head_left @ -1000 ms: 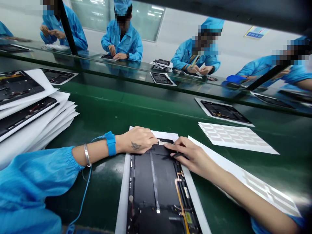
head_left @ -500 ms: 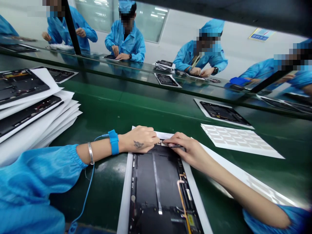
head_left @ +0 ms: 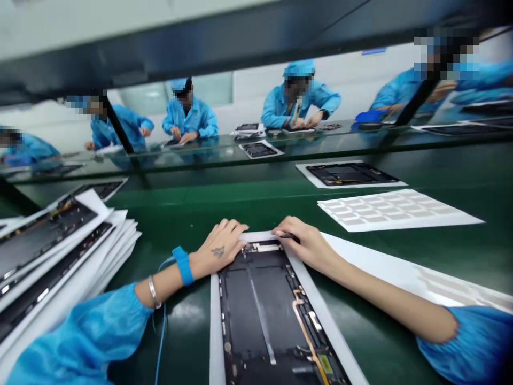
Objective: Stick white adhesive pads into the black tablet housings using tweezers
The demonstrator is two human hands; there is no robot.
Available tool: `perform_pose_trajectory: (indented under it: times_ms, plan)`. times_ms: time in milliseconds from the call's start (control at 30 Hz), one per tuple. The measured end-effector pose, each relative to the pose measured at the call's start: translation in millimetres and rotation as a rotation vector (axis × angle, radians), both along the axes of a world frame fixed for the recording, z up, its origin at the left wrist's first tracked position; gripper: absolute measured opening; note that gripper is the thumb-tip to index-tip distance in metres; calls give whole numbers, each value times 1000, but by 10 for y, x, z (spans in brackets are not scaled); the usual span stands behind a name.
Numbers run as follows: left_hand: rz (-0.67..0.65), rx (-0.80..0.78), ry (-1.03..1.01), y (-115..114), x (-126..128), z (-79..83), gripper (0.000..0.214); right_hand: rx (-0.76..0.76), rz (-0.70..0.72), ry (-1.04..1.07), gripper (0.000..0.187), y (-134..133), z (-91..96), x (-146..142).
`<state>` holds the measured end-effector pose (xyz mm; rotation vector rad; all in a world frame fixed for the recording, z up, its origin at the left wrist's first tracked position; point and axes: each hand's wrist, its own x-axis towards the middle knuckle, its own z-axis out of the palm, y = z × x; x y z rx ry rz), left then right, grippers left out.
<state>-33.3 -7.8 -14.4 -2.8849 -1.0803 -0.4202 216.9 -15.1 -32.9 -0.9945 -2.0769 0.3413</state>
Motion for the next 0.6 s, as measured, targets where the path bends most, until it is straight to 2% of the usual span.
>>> perform_pose_trajectory:
  times_ms: [133,200,267,433,500,600]
  plan:
    - [-61,21,85,80,-50,12,28,-58,-145,207,18,91,48,-5]
    - [-28,-56,25,230,-141,87,29,-58,-232,296,23,119,77,10]
    - [136,-137,-78,467,-278,238,26,-33,-318,366,28,140,89,34]
    - [551,0,-233,1190,-625,725,19,-36,-470,500,36,219,50,101]
    - [711,43,-284,1402,-691,832,20,-50,-490,525,37,260,28,123]
    - [915,92,-363,1580,-736,855,31,-67,-483,529,37,281,-2,141]
